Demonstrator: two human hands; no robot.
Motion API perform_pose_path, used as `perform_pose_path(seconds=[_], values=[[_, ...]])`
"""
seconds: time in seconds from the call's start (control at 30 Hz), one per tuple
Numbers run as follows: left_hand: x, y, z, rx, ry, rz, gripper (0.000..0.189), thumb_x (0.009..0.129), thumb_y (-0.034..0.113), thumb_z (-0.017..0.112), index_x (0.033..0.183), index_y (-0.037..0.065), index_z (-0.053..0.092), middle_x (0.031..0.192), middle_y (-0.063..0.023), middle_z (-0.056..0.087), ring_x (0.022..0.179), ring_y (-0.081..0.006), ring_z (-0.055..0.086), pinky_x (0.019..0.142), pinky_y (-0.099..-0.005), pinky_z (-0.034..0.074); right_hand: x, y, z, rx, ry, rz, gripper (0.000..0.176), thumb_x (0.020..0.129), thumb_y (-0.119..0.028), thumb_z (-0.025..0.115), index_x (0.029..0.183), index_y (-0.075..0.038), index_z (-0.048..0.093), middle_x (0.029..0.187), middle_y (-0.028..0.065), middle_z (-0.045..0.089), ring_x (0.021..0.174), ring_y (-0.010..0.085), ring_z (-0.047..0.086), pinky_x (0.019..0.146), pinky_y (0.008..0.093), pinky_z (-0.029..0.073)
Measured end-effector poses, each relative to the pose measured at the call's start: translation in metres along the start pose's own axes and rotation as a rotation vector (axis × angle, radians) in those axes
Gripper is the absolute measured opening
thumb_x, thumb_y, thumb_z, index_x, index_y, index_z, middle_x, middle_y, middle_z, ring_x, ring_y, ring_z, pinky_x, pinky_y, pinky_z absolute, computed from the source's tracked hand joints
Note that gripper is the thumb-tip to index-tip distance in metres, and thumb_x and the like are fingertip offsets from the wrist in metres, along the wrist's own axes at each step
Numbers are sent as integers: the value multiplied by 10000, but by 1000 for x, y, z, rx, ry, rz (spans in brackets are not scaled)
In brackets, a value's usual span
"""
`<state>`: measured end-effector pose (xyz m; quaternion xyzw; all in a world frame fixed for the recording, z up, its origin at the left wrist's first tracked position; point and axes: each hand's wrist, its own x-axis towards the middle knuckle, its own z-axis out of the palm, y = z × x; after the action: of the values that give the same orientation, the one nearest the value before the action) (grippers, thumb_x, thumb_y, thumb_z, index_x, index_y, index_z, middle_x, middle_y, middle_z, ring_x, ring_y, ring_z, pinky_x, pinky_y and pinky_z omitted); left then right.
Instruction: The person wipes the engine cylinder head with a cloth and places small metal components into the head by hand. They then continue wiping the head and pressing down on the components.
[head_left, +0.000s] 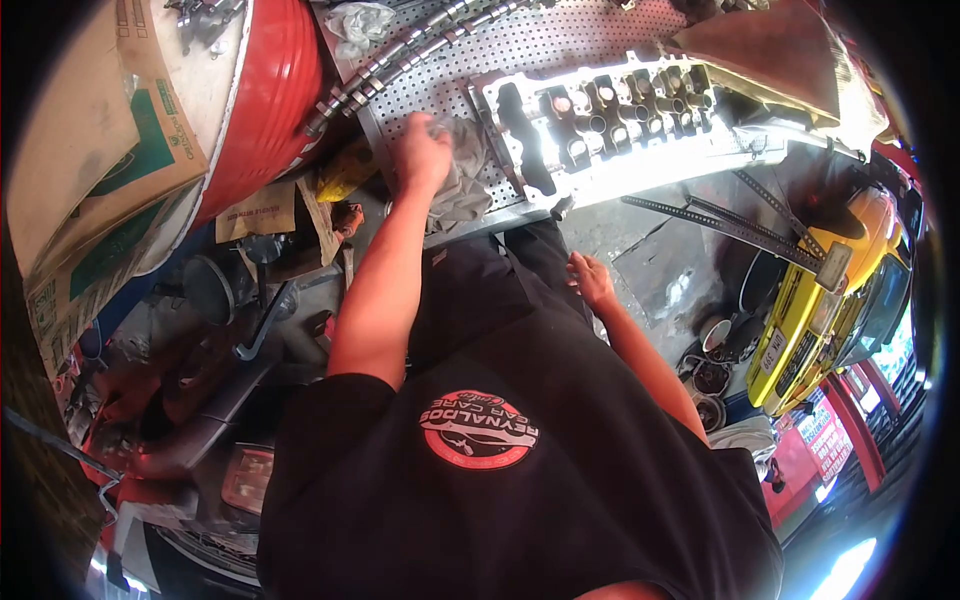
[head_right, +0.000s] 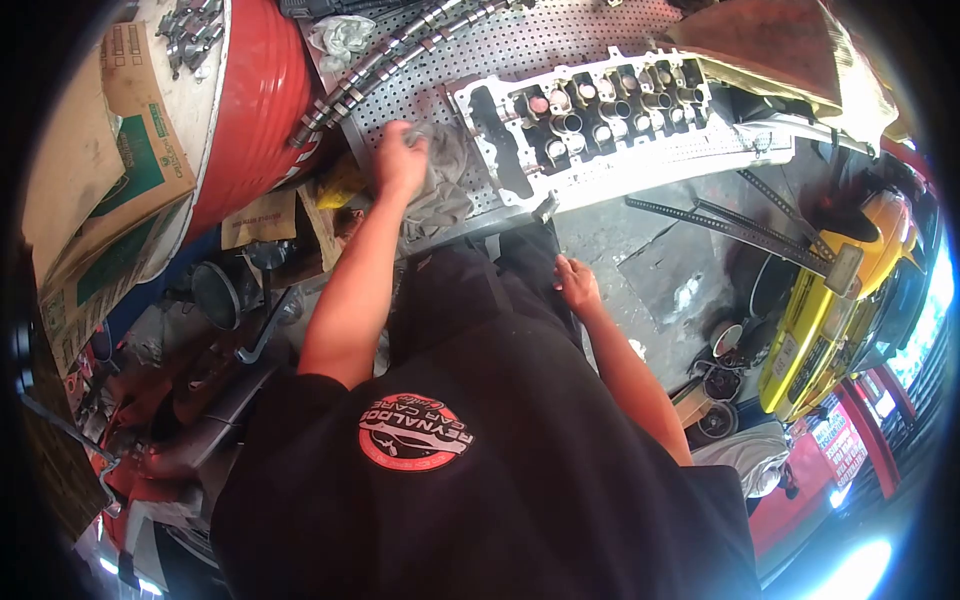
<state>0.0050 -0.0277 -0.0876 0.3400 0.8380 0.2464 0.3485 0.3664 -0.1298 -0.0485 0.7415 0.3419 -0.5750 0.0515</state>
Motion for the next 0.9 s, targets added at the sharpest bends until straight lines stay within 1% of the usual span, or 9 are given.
perform_pose_path(seconds=[0.17,0.27,0.33,0.43,0.63,0.73,0.8,0.87,0.9], values=[[-5,-83,-45,-168,529,41,220,768,85,659,959,13,577,959,-170,642,878,-309,633,791,-411,494,-5,-10,-1,-21,-5,-58,465,966,-422,525,1162,-9,605,1011,83,672,730,125,635,596,270,496],[-17,-119,-81,-81,489,-115,332,755,-16,615,1078,32,555,1019,-140,627,941,-249,619,851,-347,480,-2,-19,3,-76,40,-92,488,948,-413,557,1112,38,644,964,138,700,769,186,677,697,302,535],[-20,-115,-68,-648,380,-406,425,734,-22,685,1116,23,505,1017,-106,603,924,-222,599,857,-344,469,18,-9,6,-162,32,-138,496,928,-432,565,1118,18,652,976,159,704,825,235,687,763,335,528],[-33,-72,-50,-775,177,-562,501,711,20,789,1087,9,459,1006,-95,581,940,-209,574,859,-341,456,23,-10,12,-232,31,-133,497,908,-456,567,1108,-12,667,1007,187,699,944,285,679,857,365,503],[10,-39,22,-696,333,-38,238,779,75,775,910,-17,600,918,-97,620,821,-209,568,762,-348,474,-1,-45,26,-193,45,-183,469,902,-441,571,1135,-43,660,1116,170,677,1082,303,634,929,375,480],[24,12,32,-452,194,198,159,877,117,672,870,-41,656,913,-121,687,856,-212,619,812,-315,479,-11,-46,25,-192,55,-167,468,900,-435,574,1144,-44,654,1150,167,665,1103,310,621,949,376,471],[35,3,53,-306,78,273,179,855,151,664,960,11,706,958,-150,657,855,-322,597,812,-405,477,-16,-36,22,-195,90,-149,461,898,-429,578,1140,-44,656,1146,169,667,1099,309,624,946,378,474],[34,4,53,173,220,852,157,779,142,662,901,57,711,995,-137,626,1025,-326,528,910,-439,416,-21,-26,18,-192,115,-126,456,896,-422,581,1138,-43,656,1138,169,670,1091,309,629,942,380,477],[25,1,53,370,127,755,158,790,170,647,893,65,704,1055,-134,598,1065,-324,501,918,-441,405,-24,-20,16,-184,125,-110,453,895,-418,583,1138,-42,656,1133,169,672,1085,309,631,938,380,478]])
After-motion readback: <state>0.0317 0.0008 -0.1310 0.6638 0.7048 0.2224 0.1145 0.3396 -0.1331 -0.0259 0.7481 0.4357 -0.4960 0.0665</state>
